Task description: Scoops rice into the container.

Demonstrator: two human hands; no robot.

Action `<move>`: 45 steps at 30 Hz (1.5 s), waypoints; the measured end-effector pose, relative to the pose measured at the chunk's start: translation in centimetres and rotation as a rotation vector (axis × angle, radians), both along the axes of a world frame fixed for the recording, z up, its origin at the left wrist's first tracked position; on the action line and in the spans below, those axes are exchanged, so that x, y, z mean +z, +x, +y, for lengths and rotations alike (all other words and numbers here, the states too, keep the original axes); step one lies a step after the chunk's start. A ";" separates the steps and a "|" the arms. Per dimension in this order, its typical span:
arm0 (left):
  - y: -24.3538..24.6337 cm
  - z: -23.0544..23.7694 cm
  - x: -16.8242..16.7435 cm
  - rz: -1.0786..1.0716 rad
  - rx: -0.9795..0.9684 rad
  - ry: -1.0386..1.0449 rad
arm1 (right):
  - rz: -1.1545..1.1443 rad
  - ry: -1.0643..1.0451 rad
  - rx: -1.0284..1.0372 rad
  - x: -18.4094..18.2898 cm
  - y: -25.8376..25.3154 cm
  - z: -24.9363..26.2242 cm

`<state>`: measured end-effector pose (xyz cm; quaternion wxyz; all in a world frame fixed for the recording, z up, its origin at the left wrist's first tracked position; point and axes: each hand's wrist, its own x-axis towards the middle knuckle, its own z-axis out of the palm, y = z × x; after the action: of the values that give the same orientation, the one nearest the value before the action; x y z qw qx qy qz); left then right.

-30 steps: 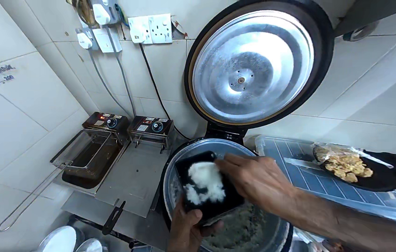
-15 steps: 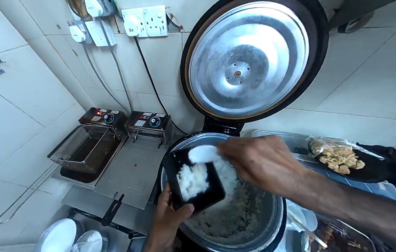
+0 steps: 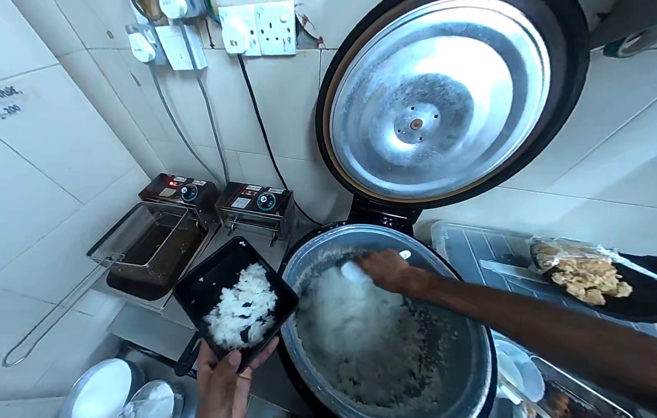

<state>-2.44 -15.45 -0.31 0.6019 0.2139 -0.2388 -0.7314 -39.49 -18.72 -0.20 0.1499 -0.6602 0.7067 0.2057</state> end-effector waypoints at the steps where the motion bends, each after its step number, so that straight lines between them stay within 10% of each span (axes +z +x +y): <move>1: 0.2 0.1 -0.1 0.016 -0.008 -0.015 | -0.011 -0.034 -0.043 -1.7 0.1 -0.8; 18: 2.8 1.5 -2.3 0.110 -0.079 -0.092 | -0.604 0.069 0.099 -10.5 -2.4 -2.9; 27: 2.9 0.9 -2.2 0.126 -0.120 -0.115 | -0.242 -0.078 0.006 -8.8 0.6 -2.8; 45: 1.3 1.3 -1.5 0.206 -0.148 -0.090 | -0.306 0.189 0.182 -9.2 6.1 -1.4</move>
<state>-1.16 -14.11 -1.77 0.5767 0.0923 -0.2235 -0.7804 -33.36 -20.16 -9.42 0.2976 -0.7279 0.5906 0.1813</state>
